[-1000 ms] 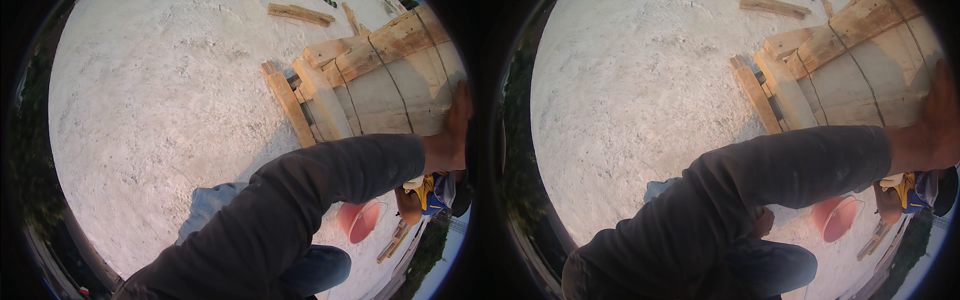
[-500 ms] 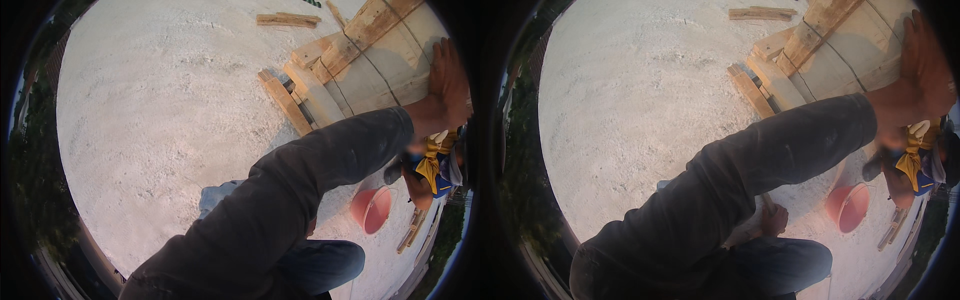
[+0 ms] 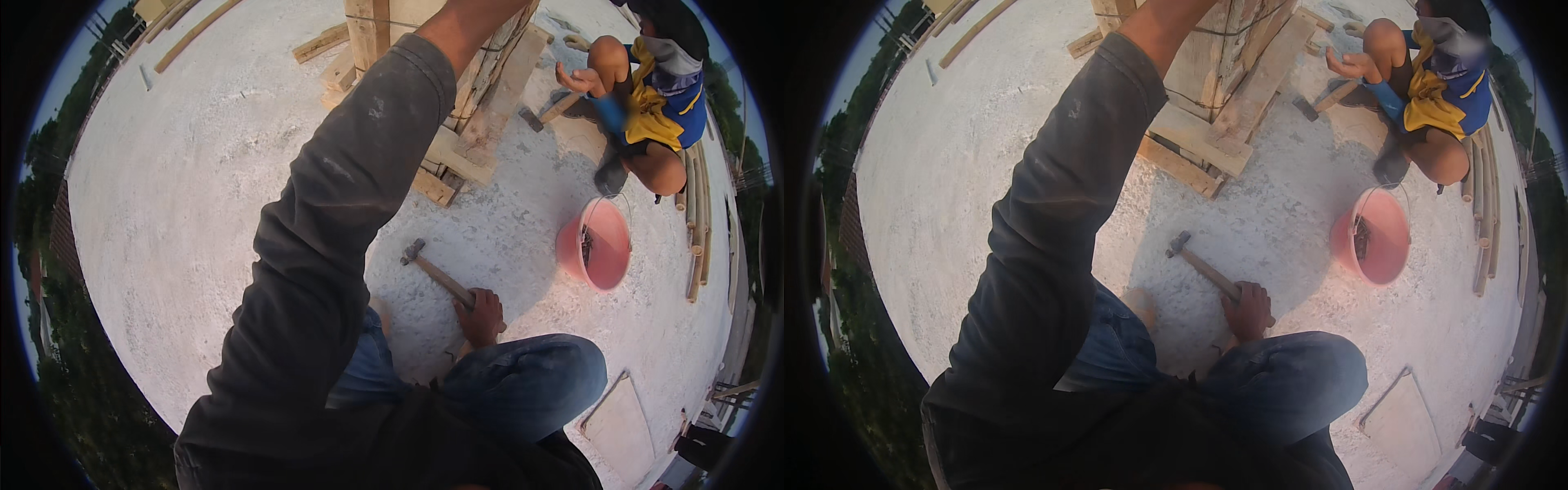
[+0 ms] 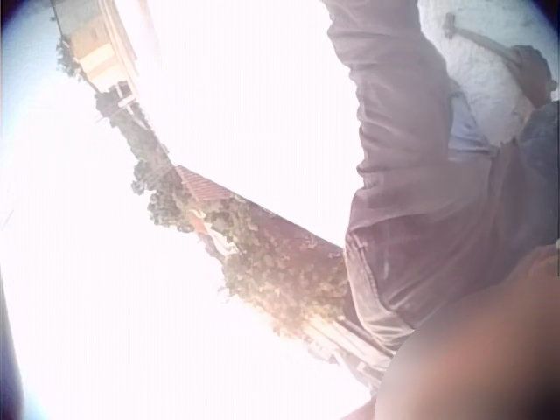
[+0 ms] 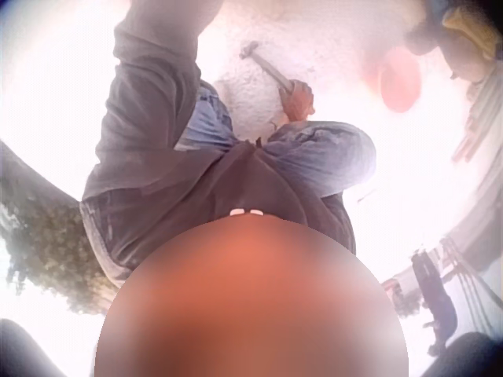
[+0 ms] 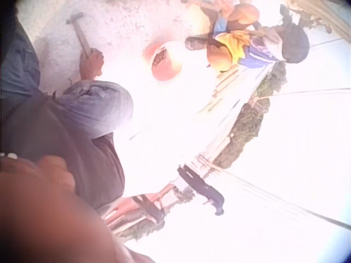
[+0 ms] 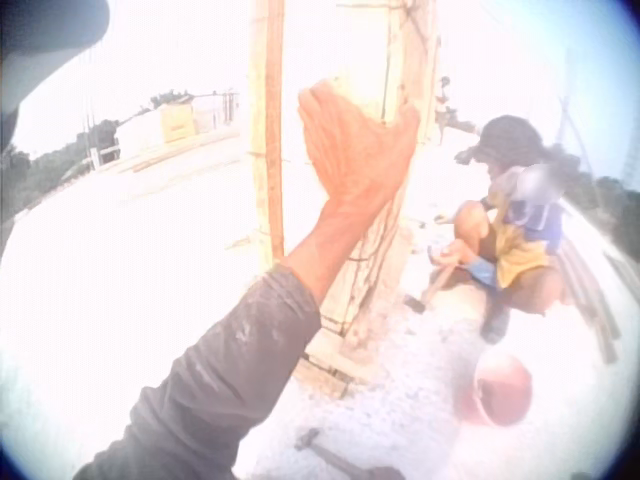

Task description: The person assembles a wooden structure by placing planks and using a hammer to drive nails into the frame. The person repeatedly positions planks and hammers nails to secure them.

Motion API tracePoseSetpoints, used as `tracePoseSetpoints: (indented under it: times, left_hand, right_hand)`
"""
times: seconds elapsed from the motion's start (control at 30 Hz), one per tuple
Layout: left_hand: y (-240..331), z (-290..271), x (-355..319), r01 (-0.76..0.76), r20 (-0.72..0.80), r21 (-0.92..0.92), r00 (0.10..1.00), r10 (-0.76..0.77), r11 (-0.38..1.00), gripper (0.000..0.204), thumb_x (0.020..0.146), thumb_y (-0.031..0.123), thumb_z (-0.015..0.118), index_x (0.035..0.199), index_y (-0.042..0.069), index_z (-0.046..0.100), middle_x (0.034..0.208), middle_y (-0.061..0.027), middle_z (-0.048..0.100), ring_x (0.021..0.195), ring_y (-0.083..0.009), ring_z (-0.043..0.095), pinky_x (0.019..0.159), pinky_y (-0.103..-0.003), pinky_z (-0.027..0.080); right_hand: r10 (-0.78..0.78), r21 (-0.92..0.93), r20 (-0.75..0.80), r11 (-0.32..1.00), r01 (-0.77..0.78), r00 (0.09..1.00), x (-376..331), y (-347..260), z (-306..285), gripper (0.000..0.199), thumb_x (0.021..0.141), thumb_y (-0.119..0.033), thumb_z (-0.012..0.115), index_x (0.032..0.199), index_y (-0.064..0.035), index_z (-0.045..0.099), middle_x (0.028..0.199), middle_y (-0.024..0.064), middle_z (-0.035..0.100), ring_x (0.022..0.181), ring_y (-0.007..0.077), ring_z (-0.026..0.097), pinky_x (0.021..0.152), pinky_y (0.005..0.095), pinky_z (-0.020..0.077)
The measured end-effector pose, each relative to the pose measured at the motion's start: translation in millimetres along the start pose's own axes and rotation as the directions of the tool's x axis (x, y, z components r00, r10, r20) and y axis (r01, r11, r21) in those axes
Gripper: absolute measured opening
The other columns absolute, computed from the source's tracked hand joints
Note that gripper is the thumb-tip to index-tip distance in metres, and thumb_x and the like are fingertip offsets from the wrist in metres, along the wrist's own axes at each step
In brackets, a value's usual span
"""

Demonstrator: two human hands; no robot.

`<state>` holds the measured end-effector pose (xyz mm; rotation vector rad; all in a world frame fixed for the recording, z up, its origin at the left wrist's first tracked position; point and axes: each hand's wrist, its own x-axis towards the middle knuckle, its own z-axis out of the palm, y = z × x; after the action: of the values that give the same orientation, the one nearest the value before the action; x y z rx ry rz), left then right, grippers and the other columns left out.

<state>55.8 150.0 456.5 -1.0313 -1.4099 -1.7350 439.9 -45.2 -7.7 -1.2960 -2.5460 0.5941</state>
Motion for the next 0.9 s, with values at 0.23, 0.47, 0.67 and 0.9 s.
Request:
tracePoseSetpoints:
  times: [0.23,0.47,0.67,0.9]
  left_hand:
    - [-12,15,-6,-0.005,-0.060,0.151,0.998,0.014,0.988,0.106,0.086,0.049,0.086,0.151,-0.020,0.039,0.156,-0.0389,0.045,0.151,-0.0515,0.040,0.126,-0.060,0.034]
    - [-12,10,-1,-0.039,-0.138,0.156,0.989,0.061,0.987,0.100,0.087,0.051,0.087,0.148,-0.017,0.047,0.148,-0.0360,0.052,0.141,-0.0480,0.051,0.119,-0.058,0.041]
    - [0,2,-1,-0.167,-0.162,0.145,0.968,0.190,0.975,0.078,0.085,0.044,0.092,0.128,-0.014,0.064,0.129,-0.0321,0.064,0.119,-0.0449,0.064,0.104,-0.055,0.050]
    - [11,-10,0,-0.159,0.023,0.109,0.987,0.157,0.981,0.065,0.086,0.042,0.091,0.117,-0.012,0.071,0.117,-0.0305,0.070,0.110,-0.0441,0.068,0.097,-0.052,0.053]
  right_hand:
    - [0.002,0.024,-0.004,1.000,-0.002,1.000,1,-2,-3,0.048,0.086,-0.035,0.088,0.123,-0.0123,0.069,0.117,0.0098,0.067,0.111,0.0354,0.063,0.096,0.0519,0.0492]
    - [0.011,0.012,-0.010,1.000,-0.011,1.000,0,-5,-6,0.047,0.084,-0.034,0.089,0.122,-0.0134,0.070,0.116,0.0086,0.067,0.111,0.0338,0.063,0.097,0.0511,0.0491]
    - [0.033,0.044,-0.002,0.998,-0.033,0.999,0,-4,-10,0.044,0.086,-0.033,0.088,0.120,-0.0135,0.069,0.115,0.0081,0.066,0.111,0.0337,0.062,0.097,0.0506,0.0486]
    - [0.028,0.054,-0.024,0.998,-0.026,0.999,0,-3,-11,0.047,0.084,-0.041,0.090,0.116,-0.0129,0.070,0.113,0.0072,0.066,0.109,0.0320,0.063,0.096,0.0496,0.0491]
